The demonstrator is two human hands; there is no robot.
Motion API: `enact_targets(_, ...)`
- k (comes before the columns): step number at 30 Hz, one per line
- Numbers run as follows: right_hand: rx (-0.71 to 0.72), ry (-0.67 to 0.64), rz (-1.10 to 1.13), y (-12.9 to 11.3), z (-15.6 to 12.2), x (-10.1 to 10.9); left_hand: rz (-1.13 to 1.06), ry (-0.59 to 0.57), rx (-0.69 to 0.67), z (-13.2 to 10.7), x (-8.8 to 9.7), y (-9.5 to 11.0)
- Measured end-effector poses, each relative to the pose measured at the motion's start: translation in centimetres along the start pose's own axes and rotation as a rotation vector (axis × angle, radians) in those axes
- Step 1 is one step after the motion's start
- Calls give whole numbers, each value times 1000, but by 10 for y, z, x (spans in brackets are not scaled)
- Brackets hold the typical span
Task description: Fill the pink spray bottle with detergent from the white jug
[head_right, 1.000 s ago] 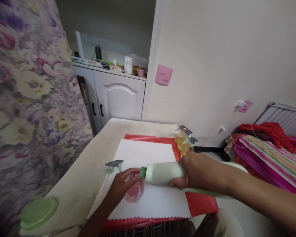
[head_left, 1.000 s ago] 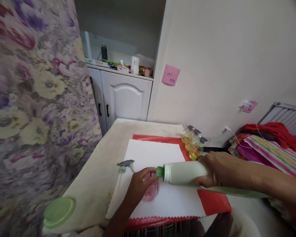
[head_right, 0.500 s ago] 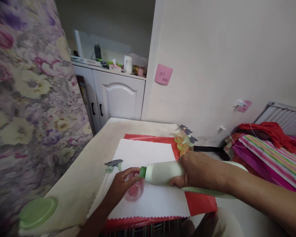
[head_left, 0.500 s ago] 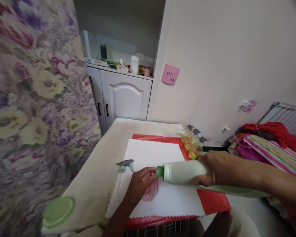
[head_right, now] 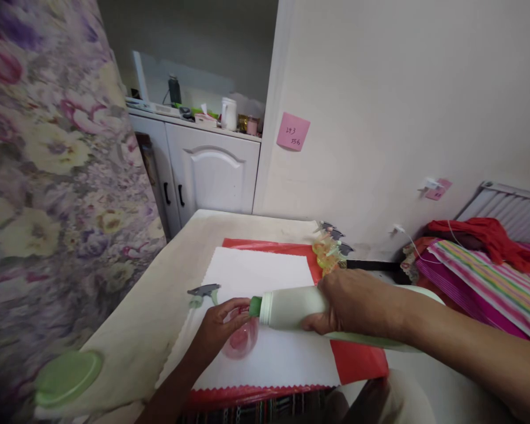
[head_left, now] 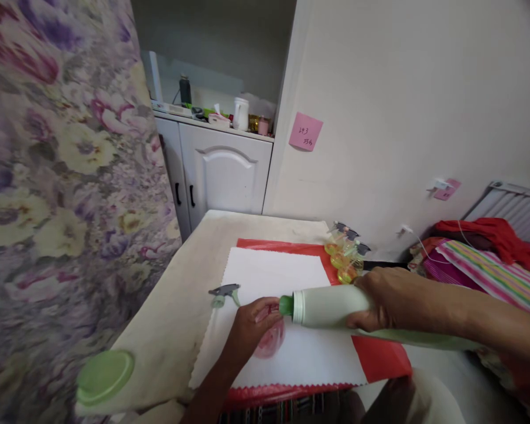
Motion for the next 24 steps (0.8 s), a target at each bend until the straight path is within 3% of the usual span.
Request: enact_targets(24,-4,-18,30,-1,0,2,10,-2,-4,1,1,-2)
Point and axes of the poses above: each hand's wrist, its own z-axis towards the middle knuckle, its own x-axis out of the back of the hand, y = z × x, the point moved 3 cm from there along z, towards the middle knuckle, and after that the axes turned 12 degrees about x, right-handed, at the moved point
